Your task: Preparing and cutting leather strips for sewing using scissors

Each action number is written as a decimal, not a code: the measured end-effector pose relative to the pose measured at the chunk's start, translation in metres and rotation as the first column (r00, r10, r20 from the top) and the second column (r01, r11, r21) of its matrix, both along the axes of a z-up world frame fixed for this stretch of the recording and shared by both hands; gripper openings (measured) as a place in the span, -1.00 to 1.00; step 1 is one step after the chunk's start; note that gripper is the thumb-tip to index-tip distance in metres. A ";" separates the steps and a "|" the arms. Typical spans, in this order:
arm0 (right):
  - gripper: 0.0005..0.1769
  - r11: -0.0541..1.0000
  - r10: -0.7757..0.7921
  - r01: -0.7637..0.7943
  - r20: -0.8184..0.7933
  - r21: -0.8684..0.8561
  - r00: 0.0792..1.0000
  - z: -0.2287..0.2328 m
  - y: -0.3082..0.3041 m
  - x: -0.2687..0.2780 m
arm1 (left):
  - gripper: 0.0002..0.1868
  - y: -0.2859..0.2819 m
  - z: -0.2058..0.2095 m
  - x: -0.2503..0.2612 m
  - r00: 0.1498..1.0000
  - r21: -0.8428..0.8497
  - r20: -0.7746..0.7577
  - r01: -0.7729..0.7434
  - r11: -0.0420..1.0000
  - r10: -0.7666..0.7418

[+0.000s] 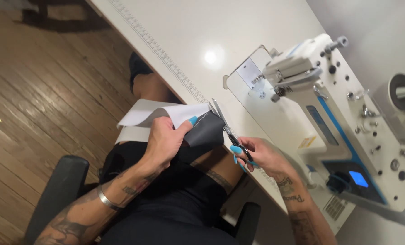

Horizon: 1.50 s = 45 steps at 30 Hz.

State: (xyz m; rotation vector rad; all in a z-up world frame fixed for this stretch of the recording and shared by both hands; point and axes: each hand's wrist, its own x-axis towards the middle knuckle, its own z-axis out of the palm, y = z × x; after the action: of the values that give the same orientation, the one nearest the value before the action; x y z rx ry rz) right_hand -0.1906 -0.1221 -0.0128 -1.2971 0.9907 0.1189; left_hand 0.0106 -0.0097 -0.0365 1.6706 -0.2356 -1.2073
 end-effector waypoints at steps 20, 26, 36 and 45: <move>-0.73 0.999 -0.037 0.036 -0.009 -0.040 0.999 -0.027 -0.009 -0.012 | -0.74 -0.003 -0.004 -0.003 0.998 -0.011 -0.054 -0.023 1.000 0.023; -0.74 0.999 -0.044 0.044 0.004 -0.022 0.999 -0.028 -0.016 -0.016 | -0.75 -0.009 -0.004 -0.001 0.999 -0.033 -0.032 0.004 0.999 -0.005; -0.69 0.998 -0.043 0.044 0.031 -0.046 0.999 -0.012 -0.014 -0.011 | -0.75 -0.016 -0.014 0.004 1.000 -0.020 0.001 0.026 0.999 -0.026; -0.52 0.996 -0.021 0.060 0.451 -0.072 0.892 -0.025 0.013 -0.046 | -0.57 0.027 0.003 0.026 0.995 -0.147 0.006 0.095 0.985 -0.095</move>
State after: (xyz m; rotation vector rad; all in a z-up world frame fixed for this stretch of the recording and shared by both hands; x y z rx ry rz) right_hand -0.2370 -0.1096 -0.0374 -1.3014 0.6261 -0.2526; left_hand 0.0370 0.0176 -0.0338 1.5447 -0.3983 -1.2311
